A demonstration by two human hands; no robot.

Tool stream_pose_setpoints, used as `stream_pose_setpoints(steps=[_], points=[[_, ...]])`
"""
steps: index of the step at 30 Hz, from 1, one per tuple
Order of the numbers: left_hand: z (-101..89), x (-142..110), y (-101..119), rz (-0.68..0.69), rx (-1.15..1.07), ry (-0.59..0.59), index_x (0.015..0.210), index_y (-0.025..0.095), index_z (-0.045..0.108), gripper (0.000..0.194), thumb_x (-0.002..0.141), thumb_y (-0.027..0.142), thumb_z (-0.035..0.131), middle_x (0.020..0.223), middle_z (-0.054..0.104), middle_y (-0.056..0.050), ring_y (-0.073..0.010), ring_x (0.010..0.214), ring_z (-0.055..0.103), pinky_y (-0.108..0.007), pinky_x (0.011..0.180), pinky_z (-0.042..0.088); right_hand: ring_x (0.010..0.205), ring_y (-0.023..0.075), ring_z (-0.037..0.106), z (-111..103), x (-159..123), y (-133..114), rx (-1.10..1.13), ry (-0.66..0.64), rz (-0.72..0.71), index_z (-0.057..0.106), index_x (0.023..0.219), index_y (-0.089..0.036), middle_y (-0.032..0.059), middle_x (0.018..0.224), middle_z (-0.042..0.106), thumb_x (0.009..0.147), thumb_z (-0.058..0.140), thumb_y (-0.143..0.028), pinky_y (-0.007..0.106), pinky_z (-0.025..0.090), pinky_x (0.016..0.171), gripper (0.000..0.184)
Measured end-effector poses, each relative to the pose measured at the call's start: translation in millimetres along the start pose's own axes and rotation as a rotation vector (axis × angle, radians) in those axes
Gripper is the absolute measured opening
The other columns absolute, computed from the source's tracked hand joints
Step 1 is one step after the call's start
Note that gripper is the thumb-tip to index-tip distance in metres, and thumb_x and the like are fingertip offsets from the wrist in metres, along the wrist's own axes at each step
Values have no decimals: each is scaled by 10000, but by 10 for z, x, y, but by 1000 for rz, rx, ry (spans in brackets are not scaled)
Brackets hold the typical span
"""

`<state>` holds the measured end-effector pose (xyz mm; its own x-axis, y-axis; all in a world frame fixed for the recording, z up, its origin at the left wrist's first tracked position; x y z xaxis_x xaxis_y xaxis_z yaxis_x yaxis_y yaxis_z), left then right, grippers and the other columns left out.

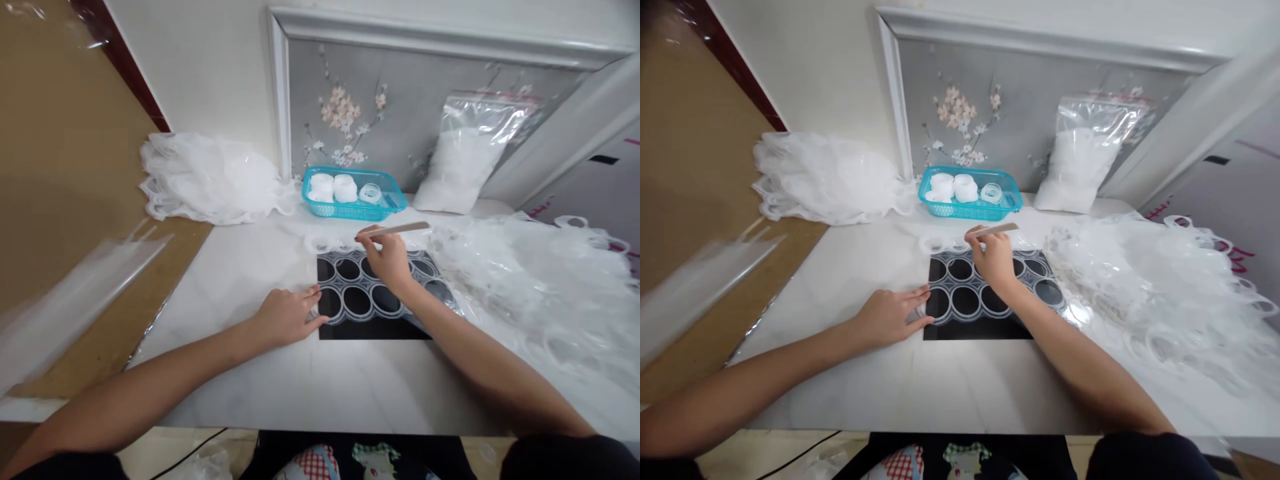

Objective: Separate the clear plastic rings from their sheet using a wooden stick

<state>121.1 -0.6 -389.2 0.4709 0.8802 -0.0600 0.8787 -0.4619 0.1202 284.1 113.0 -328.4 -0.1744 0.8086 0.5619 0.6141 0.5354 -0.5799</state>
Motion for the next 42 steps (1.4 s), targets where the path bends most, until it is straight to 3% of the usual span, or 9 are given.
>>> stream_pose_setpoints(steps=[4, 6, 10, 13, 19, 30, 35, 39, 42], points=[[-14, -22, -17, 6, -38, 6, 1247, 180, 614, 459, 920, 487, 514, 1366, 535, -60, -259, 1035, 666, -346, 710, 548, 833, 243, 706, -392, 105, 397, 230, 227, 236, 653, 842, -159, 87, 822, 725, 853, 568, -340, 359, 526, 790, 201], [-44, 0, -57, -1, -59, 30, 1201, 195, 642, 414, 924, 475, 516, 1314, 589, -55, -261, 1028, 667, -342, 717, 538, 849, 250, 708, -440, 107, 422, 243, 171, 249, 662, 821, -159, 88, 833, 730, 832, 598, -376, 356, 528, 791, 227], [-182, 190, -151, -40, -81, 99, 1175, 220, 647, 333, 954, 412, 487, 1178, 676, -44, -243, 984, 670, -328, 737, 519, 855, 243, 697, -104, -218, 223, 224, -220, 220, 698, 783, -180, 72, 899, 741, 845, 590, -417, 342, 526, 770, 267], [-296, 414, -145, -50, -75, 111, 1148, 208, 642, 297, 913, 371, 563, 1205, 628, -69, -246, 1034, 629, -312, 735, 510, 867, 239, 696, 158, -529, 138, 313, -366, 261, 711, 846, -186, 67, 917, 743, 856, 587, -422, 337, 526, 762, 267], [-214, 710, -129, 1, -211, -45, 839, 154, 651, 108, 857, 214, 562, 1127, 565, -98, -214, 984, 591, -300, 797, 458, 859, 237, 689, 324, -705, 226, 382, -388, 312, 710, 858, -189, 57, 895, 739, 861, 581, -423, 331, 513, 753, 268], [20, 809, -506, -186, -969, -208, 758, 153, 602, 240, 753, 392, 599, 745, 662, -38, -111, 567, 496, -232, 543, 338, 929, 212, 666, 306, -727, 134, 292, -436, 225, 698, 853, -217, 34, 977, 729, 884, 567, -361, 323, 489, 799, 197], [23, 762, -529, -242, -1118, -198, 897, 164, 618, 310, 736, 426, 657, 643, 655, -14, -100, 487, 444, -227, 491, 297, 947, 222, 667, 300, -731, 125, 310, -443, 217, 697, 854, -222, 39, 985, 727, 884, 568, -368, 345, 500, 833, 197], [-37, 764, -563, -198, -1089, -194, 704, 150, 687, 270, 711, 419, 714, 544, 558, 2, -93, 500, 440, -220, 487, 282, 959, 236, 666, 313, -747, 147, 306, -448, 229, 700, 866, -225, 50, 1005, 725, 885, 569, -373, 374, 507, 852, 198], [-84, 778, -713, -320, -1427, -74, 671, 135, 685, 229, 688, 354, 749, 465, 444, 39, -57, 430, 343, -208, 450, 236, 955, 234, 667, 324, -751, 142, 303, -452, 215, 699, 860, -225, 51, 994, 725, 890, 561, -362, 376, 508, 855, 196]])
Point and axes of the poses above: each hand's wrist, its own x-axis towards the middle knuckle, its own z-axis out of the palm, y = z × x, the point moved 9 cm from there along x, towards the middle knuckle
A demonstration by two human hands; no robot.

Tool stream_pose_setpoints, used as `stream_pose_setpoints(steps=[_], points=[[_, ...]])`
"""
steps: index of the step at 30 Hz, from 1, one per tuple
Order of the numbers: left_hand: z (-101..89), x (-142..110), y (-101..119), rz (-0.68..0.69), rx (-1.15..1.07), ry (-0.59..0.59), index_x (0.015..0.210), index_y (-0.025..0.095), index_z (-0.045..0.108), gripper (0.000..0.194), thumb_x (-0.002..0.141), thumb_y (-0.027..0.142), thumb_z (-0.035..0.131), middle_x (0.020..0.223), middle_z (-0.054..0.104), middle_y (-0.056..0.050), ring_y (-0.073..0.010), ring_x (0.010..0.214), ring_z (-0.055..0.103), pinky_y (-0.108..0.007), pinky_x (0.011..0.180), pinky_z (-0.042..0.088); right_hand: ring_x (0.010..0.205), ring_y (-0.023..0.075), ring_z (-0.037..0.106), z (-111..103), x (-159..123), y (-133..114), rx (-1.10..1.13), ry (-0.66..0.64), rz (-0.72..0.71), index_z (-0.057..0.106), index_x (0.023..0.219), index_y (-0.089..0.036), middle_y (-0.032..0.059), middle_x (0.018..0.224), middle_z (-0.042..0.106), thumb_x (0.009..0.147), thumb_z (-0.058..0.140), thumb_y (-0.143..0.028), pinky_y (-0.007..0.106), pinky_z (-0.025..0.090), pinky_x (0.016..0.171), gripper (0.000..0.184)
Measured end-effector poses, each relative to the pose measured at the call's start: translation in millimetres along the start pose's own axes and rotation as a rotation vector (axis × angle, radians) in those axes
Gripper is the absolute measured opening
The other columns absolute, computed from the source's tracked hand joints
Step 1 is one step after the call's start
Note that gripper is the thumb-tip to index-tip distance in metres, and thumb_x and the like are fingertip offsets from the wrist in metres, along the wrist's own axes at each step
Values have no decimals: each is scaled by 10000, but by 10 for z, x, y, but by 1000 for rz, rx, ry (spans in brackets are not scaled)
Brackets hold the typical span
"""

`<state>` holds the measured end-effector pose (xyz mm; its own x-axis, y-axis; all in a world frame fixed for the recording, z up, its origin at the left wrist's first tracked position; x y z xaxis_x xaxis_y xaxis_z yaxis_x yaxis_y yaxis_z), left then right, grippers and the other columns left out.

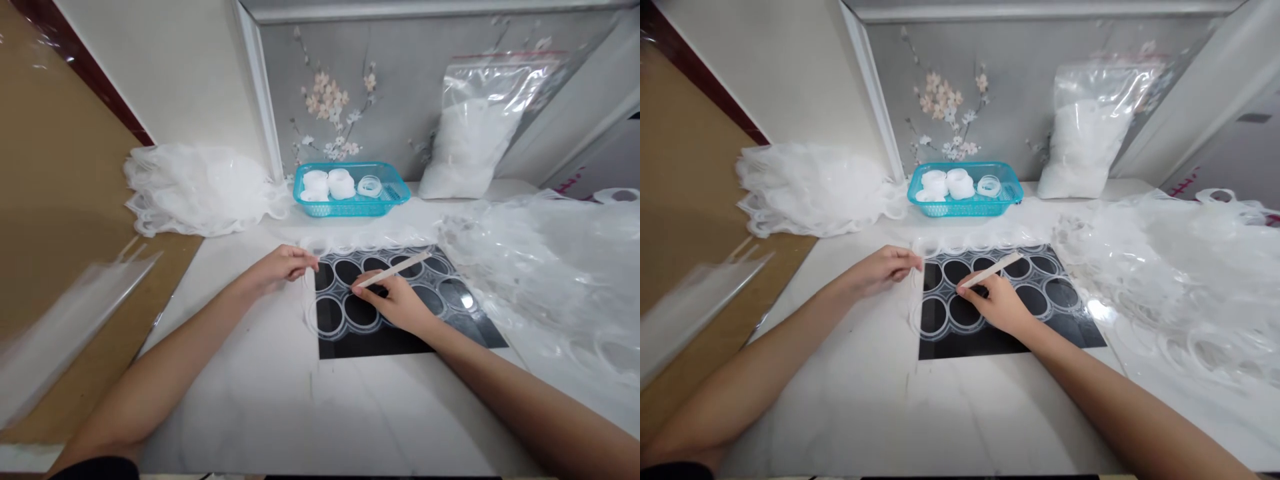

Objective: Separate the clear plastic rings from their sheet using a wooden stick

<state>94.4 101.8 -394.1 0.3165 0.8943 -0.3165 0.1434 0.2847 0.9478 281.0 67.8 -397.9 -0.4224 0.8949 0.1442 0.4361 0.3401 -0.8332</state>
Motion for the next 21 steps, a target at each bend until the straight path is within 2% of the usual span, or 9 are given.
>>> stream_pose_setpoints(steps=[2, 4, 8, 10, 12, 14, 16, 18, 21], points=[[-207, 17, -33, -22, -316, 187, 673, 129, 653, 205, 694, 312, 741, 434, 367, 69, -42, 394, 280, -200, 426, 211, 963, 234, 665, 6, 2, -5, -4, 0, -4, 702, 854, -227, 49, 994, 723, 888, 563, -357, 372, 509, 850, 192], [-405, 15, -72, -13, -491, 356, 657, 137, 598, 190, 723, 282, 702, 442, 363, 75, -40, 387, 292, -191, 417, 218, 972, 235, 662, 12, 5, -6, -5, 1, -1, 705, 861, -230, 48, 999, 722, 886, 567, -358, 371, 509, 845, 189], [-706, -68, -17, 67, -565, 589, 686, 154, 540, 149, 780, 241, 618, 508, 465, 62, -35, 428, 417, -168, 432, 275, 983, 237, 655, 35, 11, -3, 13, -4, -3, 702, 876, -225, 55, 1010, 717, 885, 570, -381, 385, 503, 866, 205], [-765, -180, 105, 135, -593, 664, 704, 160, 537, 130, 785, 230, 611, 548, 515, 60, -33, 490, 493, -153, 485, 346, 986, 241, 653, 47, 12, 8, 24, -7, -6, 701, 874, -221, 63, 1012, 714, 889, 563, -394, 398, 499, 880, 222], [-699, -315, 276, 191, -634, 651, 720, 166, 549, 114, 790, 227, 614, 593, 567, 50, -48, 571, 564, -160, 579, 424, 989, 246, 652, 55, 11, 23, 33, -8, -11, 701, 877, -221, 71, 1017, 711, 891, 559, -403, 410, 499, 887, 231], [-511, -458, 470, 212, -653, 544, 769, 171, 587, 110, 830, 262, 590, 709, 655, 14, -92, 674, 631, -211, 679, 486, 995, 250, 650, 61, 9, 33, 39, -7, -20, 702, 875, -225, 76, 1022, 708, 890, 562, -407, 417, 499, 894, 230], [-274, -622, 675, 228, -575, 405, 886, 179, 635, 238, 908, 369, 493, 933, 714, -40, -164, 838, 677, -292, 767, 522, 994, 250, 651, 68, 9, 37, 43, -11, -27, 703, 876, -230, 78, 1018, 708, 892, 561, -405, 425, 497, 904, 226], [-77, -799, 858, 273, -439, 306, 1035, 192, 645, 400, 951, 474, 375, 1126, 689, -68, -233, 1006, 662, -369, 841, 531, 988, 252, 654, 74, 11, 34, 45, -17, -31, 703, 878, -231, 79, 1008, 710, 893, 558, -405, 433, 497, 908, 226], [101, -979, 980, 292, -243, 238, 1199, 189, 602, 565, 958, 551, 243, 1229, 645, -89, -300, 1107, 623, -442, 864, 537, 988, 257, 656, 76, 17, 15, 43, -20, -42, 706, 878, -234, 82, 1010, 711, 893, 555, -410, 439, 503, 900, 233]])
Point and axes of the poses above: each hand's wrist, its own x-axis towards the middle knuckle, its own z-axis out of the palm, y = z × x, the point moved 9 cm from there along x, towards the middle knuckle
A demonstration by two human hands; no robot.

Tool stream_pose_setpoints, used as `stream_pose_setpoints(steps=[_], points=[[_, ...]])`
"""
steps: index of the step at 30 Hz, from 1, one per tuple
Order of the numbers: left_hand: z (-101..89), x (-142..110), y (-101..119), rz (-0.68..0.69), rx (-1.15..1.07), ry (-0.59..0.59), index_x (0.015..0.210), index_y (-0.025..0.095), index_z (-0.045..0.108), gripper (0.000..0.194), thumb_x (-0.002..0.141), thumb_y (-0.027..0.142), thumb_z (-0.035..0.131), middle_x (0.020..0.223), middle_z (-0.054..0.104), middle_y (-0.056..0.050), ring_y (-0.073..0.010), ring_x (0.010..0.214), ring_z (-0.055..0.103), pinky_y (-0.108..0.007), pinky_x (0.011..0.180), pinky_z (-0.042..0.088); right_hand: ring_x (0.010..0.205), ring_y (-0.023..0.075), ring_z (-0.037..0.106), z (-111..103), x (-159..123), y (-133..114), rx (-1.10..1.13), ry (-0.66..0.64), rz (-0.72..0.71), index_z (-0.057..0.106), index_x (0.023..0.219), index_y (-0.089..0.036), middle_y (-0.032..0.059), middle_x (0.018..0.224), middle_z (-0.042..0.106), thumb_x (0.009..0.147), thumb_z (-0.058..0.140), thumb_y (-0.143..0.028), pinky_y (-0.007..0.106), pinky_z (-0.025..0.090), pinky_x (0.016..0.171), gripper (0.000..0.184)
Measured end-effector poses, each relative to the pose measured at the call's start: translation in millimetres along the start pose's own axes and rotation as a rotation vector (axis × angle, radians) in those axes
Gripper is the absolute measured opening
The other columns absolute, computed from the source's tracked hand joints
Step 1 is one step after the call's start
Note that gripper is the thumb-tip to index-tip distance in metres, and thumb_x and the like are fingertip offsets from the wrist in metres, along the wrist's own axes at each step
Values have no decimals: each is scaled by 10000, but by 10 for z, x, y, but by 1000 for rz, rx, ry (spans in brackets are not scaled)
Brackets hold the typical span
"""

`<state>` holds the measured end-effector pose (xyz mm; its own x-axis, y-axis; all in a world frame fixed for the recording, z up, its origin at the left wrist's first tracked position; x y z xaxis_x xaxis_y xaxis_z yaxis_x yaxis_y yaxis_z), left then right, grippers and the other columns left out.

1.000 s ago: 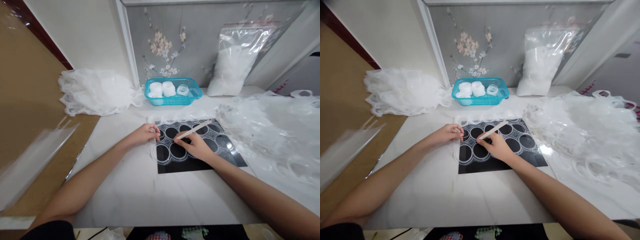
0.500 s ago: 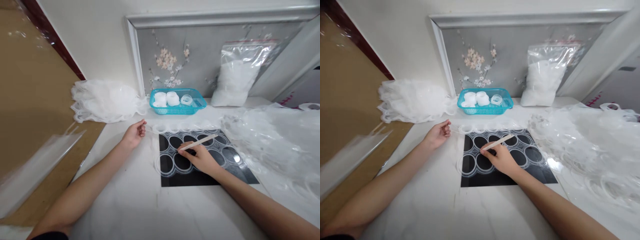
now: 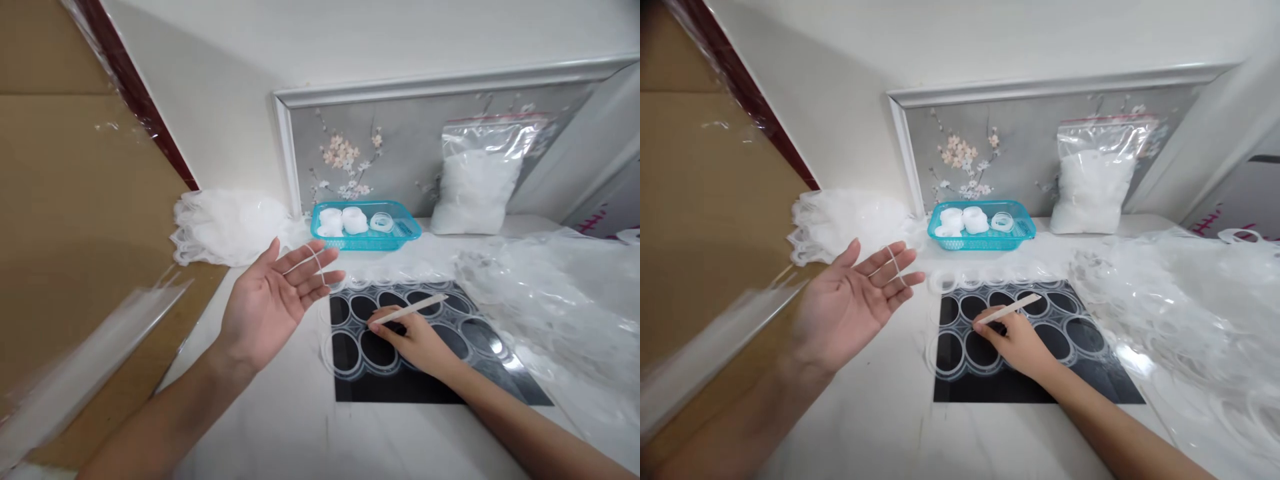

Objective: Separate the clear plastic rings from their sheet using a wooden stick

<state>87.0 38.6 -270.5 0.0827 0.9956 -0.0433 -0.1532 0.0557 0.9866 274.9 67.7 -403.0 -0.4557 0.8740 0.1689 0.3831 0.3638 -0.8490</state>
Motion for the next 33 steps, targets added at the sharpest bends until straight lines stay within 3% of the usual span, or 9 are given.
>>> stream_pose_setpoints(steps=[6, 8, 10, 12, 14, 18, 21, 26, 33], points=[[155, -91, 24, 23, 142, -121, 1367, 194, 488, 691, 957, 585, 91, 1302, 595, -100, -319, 1127, 612, -452, 832, 551, 982, 256, 657, -8, -6, -15, -11, 7, -4, 706, 882, -232, 78, 1012, 714, 890, 561, -398, 432, 503, 894, 221], [224, -92, 21, 56, 205, -175, 1468, 252, 334, 718, 946, 607, -6, 1371, 540, -87, -312, 1131, 611, -440, 782, 556, 974, 252, 660, -16, -4, -29, -8, 10, -2, 705, 879, -228, 74, 1005, 717, 891, 562, -391, 420, 507, 878, 218], [311, -87, 21, 148, 238, -256, 1528, 330, 73, 704, 917, 647, -71, 1448, 459, -75, -305, 1116, 620, -425, 720, 560, 946, 248, 668, -56, 11, -45, 18, 46, 7, 705, 880, -221, 67, 976, 724, 889, 564, -388, 402, 515, 851, 219], [387, -75, -12, 288, 292, -345, 1498, 381, -146, 709, 896, 722, 9, 1497, 391, -78, -298, 1102, 625, -409, 708, 558, 919, 246, 678, -131, 34, -45, 53, 126, 32, 704, 885, -211, 63, 941, 733, 886, 567, -394, 385, 521, 827, 229], [444, -48, -167, 401, 447, -422, 1474, 392, -214, 838, 864, 781, 211, 1516, 355, -92, -294, 1126, 606, -408, 788, 543, 880, 243, 689, -200, 54, -22, 83, 207, 66, 703, 896, -199, 66, 925, 739, 876, 576, -400, 367, 531, 797, 238], [546, 23, -731, 500, 964, -535, 1531, 294, -56, 1074, 752, 803, 481, 1417, 478, -150, -323, 1143, 580, -467, 942, 450, 808, 232, 702, -188, 83, 8, 82, 210, 93, 700, 919, -186, 61, 892, 745, 857, 592, -362, 340, 539, 743, 215], [636, -18, -976, 611, 1182, -580, 1512, 194, 201, 1079, 694, 801, 556, 1219, 624, -149, -335, 1081, 598, -482, 956, 414, 858, 230, 701, -150, 84, 1, 39, 174, 82, 702, 893, -199, 48, 901, 746, 861, 575, -305, 336, 532, 781, 168], [756, -154, -1054, 764, 1291, -612, 1299, 123, 515, 919, 702, 822, 508, 1160, 653, -161, -349, 1091, 582, -474, 983, 383, 876, 228, 701, -124, 91, 18, 30, 154, 95, 702, 885, -203, 47, 919, 745, 855, 589, -297, 320, 534, 768, 150], [800, -225, -1149, 830, 1391, -590, 1215, 59, 609, 1014, 679, 896, 410, 1152, 649, -208, -357, 1106, 578, -460, 1025, 370, 898, 233, 699, -115, 94, 1, 14, 150, 78, 709, 866, -210, 49, 934, 744, 863, 590, -304, 331, 535, 799, 152]])
Point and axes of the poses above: each hand's wrist, its own x-axis towards the middle knuckle, its own z-axis out of the palm, y = z × x, the point moved 9 cm from there along x, towards the middle knuckle
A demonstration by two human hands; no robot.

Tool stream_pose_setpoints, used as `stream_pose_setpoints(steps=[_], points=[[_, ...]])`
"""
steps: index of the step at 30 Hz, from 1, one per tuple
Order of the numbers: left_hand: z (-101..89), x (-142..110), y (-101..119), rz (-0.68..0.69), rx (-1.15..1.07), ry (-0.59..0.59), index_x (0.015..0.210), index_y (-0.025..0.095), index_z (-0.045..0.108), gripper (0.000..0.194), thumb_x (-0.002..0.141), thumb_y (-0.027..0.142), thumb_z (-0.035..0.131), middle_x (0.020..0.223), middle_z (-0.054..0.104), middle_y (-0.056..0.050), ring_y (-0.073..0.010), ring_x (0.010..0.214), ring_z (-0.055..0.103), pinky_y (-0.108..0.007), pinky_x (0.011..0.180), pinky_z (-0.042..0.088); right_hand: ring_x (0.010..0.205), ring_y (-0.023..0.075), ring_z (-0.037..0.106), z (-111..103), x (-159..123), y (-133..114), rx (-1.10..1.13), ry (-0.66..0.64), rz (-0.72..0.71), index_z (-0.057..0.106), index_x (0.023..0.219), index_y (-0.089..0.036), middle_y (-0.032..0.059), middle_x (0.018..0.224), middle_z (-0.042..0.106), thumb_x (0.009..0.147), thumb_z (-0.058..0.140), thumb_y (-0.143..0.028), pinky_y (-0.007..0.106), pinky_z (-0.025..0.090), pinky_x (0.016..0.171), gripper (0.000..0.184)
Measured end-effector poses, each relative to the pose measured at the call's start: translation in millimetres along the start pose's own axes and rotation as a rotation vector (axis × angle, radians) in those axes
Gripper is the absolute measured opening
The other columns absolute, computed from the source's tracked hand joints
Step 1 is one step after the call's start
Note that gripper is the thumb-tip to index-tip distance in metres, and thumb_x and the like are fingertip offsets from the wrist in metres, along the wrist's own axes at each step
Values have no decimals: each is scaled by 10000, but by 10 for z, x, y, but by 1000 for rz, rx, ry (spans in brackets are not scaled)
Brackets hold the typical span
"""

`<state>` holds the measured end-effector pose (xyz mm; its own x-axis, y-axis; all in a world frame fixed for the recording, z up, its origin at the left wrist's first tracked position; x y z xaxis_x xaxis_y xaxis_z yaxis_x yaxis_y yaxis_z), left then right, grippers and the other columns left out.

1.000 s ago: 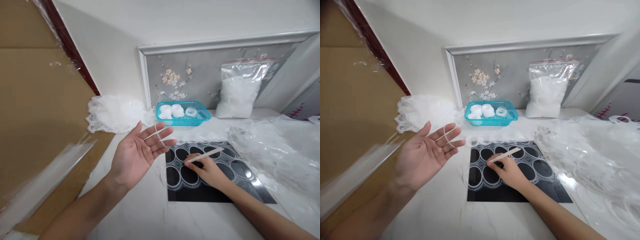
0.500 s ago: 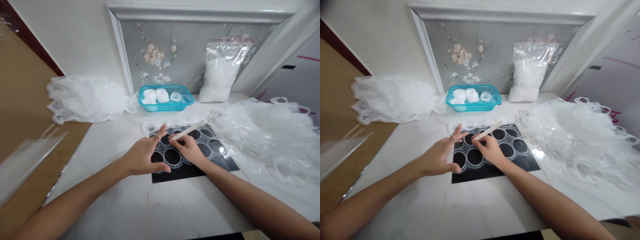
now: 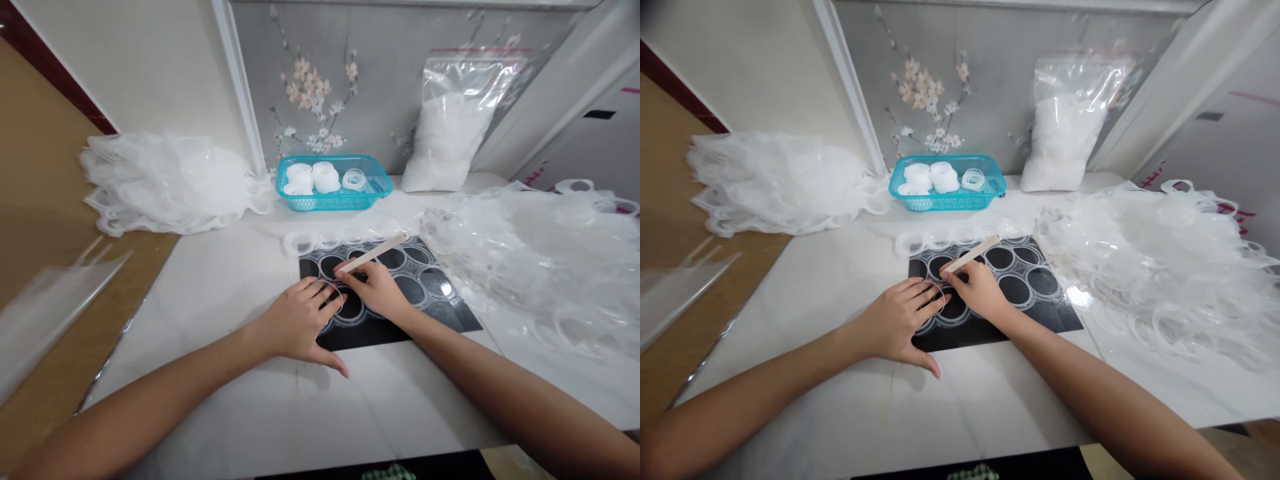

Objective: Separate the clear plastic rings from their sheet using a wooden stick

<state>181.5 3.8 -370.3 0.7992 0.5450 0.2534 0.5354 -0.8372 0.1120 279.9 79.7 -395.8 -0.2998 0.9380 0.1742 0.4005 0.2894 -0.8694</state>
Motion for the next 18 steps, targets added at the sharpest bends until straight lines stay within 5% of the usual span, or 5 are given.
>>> stream_pose_setpoints(steps=[8, 11, 15, 18], points=[[66, -32, 12, -12, 49, -26, 1270, 115, 593, 1052, 656, 932, 348, 1209, 633, -188, -354, 1169, 552, -472, 1075, 315, 878, 215, 697, -9, 12, -25, -61, 2, -39, 704, 863, -206, 47, 937, 741, 877, 569, -271, 322, 535, 790, 150], [58, -36, 14, -17, 52, 27, 1227, 98, 619, 1078, 636, 951, 326, 1193, 642, -185, -352, 1150, 563, -468, 1080, 314, 1011, 245, 661, 38, -79, -124, -217, 16, -170, 700, 888, -206, 49, 973, 737, 903, 533, -254, 377, 510, 878, 175], [54, -29, 22, -5, 32, 40, 1204, 110, 639, 1091, 593, 967, 352, 1194, 640, -190, -354, 1151, 562, -465, 1095, 293, 1245, 278, 515, 218, -220, -312, -595, 1, -410, 686, 977, -227, 32, 972, 739, 912, 474, -164, 519, 271, 1111, 231], [58, -38, 21, -1, 6, 5, 1252, 177, 620, 1064, 569, 962, 401, 1222, 631, -176, -346, 1169, 559, -470, 1105, 265, 1180, 282, 541, 114, 37, -382, -795, 29, -469, 690, 956, -209, 56, 870, 733, 844, 506, -110, 539, 215, 1116, 236]])
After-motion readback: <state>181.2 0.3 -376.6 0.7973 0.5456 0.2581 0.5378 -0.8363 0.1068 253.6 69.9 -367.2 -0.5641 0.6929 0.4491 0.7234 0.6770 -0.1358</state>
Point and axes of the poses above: each hand's wrist, its own x-axis towards the middle knuckle, its own z-axis out of the palm, y = z × x, the point moved 9 cm from there along x, towards the middle knuckle
